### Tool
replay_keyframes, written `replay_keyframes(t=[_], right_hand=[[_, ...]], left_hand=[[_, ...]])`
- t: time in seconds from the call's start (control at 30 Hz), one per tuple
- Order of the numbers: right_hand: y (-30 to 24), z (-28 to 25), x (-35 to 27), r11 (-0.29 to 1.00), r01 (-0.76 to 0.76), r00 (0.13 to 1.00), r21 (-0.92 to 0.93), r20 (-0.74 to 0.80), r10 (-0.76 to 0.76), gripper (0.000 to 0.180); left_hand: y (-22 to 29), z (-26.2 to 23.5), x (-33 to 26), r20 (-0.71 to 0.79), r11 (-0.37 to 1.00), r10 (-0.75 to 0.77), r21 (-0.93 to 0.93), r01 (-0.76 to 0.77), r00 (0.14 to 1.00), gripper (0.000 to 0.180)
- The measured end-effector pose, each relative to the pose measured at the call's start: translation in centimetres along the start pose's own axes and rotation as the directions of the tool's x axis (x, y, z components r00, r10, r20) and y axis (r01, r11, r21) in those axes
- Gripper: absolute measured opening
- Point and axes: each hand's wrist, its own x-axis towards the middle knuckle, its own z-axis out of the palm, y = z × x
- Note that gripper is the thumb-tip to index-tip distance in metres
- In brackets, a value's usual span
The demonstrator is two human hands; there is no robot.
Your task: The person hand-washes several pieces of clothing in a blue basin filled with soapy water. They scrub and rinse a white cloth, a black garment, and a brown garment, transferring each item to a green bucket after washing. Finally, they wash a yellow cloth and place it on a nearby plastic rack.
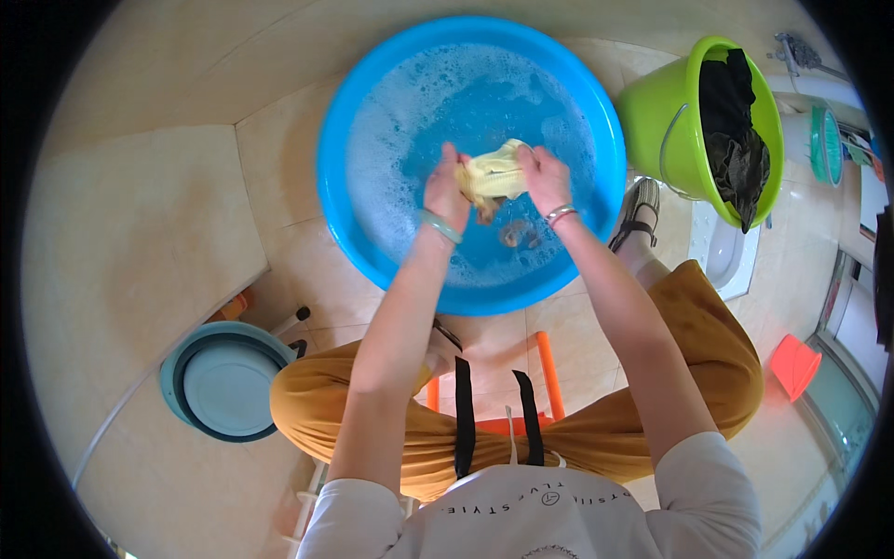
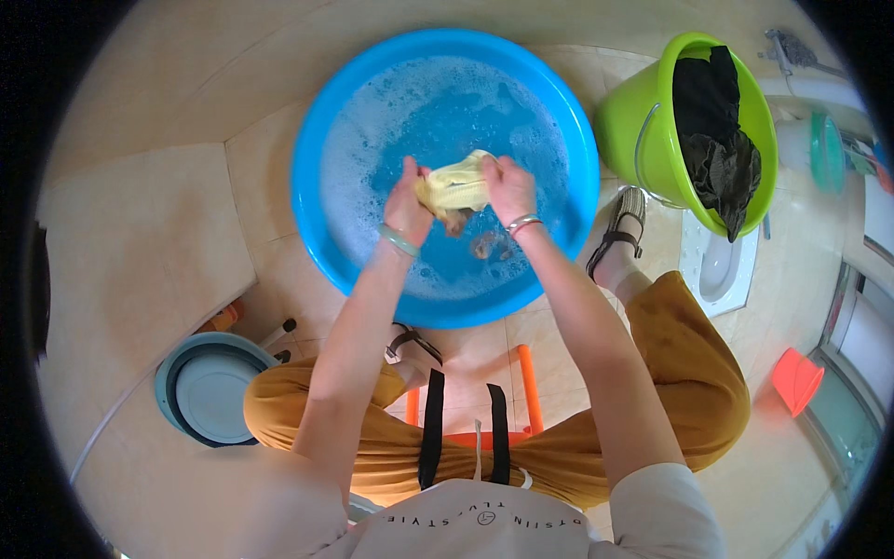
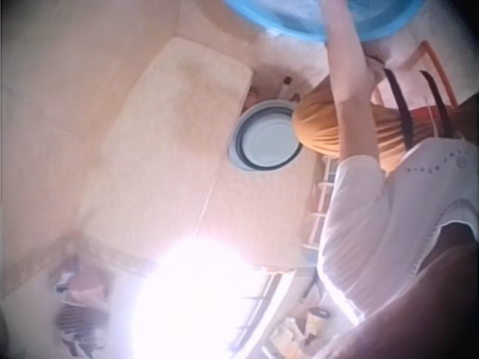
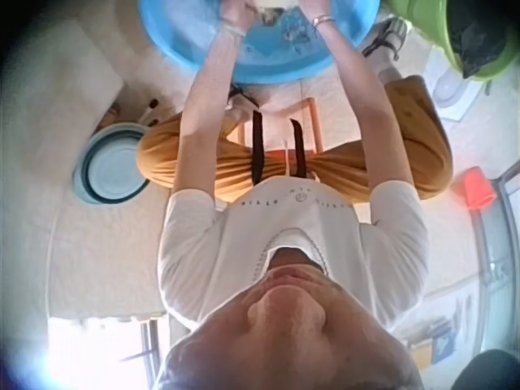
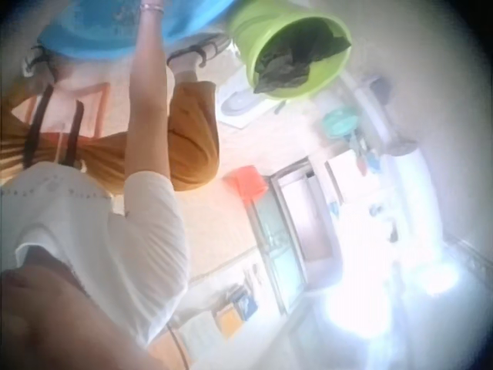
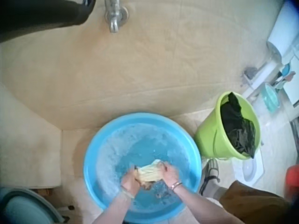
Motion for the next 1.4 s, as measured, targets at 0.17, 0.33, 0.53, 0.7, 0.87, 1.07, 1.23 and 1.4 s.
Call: replay_keyframes(t=[0.17,0.33,0.53,0.7,0.87,1.07,1.23,1.4], right_hand=[[-0.3,-2.4,-2.0,0.882,0.257,0.959,-0.394,-0.005,-0.282,0.052],[-0.9,2.2,-0.8,0.750,0.572,0.820,-0.333,0.202,-0.535,0.056],[0.1,4.7,1.9,0.912,0.242,0.965,-0.331,0.178,-0.191,0.028],[-7.3,1.2,-7.2,0.776,0.631,0.773,-0.020,0.095,-0.627,0.017],[-11.1,1.9,-10.0,0.705,0.710,0.703,0.009,-0.083,-0.707,0.014],[-10.5,2.9,-6.0,0.744,0.659,0.748,0.112,-0.206,-0.631,0.021],[-5.3,4.0,0.5,0.952,0.241,0.970,0.186,-0.076,-0.231,0.023],[-1.2,3.4,2.0,0.621,-0.359,0.906,0.697,0.421,0.051,0.026]], left_hand=[[-1.0,-4.0,2.9,0.138,0.894,0.215,0.370,-0.252,0.967,0.034],[-3.9,-4.9,4.2,0.013,0.902,0.143,0.410,-0.136,0.990,0.037],[-3.9,-3.6,3.1,0.038,0.993,-0.105,0.056,0.103,0.994,0.040],[-0.7,-1.5,1.6,0.483,0.926,-0.223,-0.167,0.339,0.847,0.042],[-2.2,-2.8,3.1,0.857,0.837,0.105,-0.351,0.421,0.505,0.034],[-0.5,-0.7,-0.8,0.250,0.894,0.043,-0.442,0.075,0.967,0.026],[-2.5,0.2,-1.0,0.055,0.992,-0.112,-0.051,0.115,0.992,0.034],[-1.7,-2.7,2.6,-0.020,0.995,0.097,0.019,-0.097,0.995,0.036]])
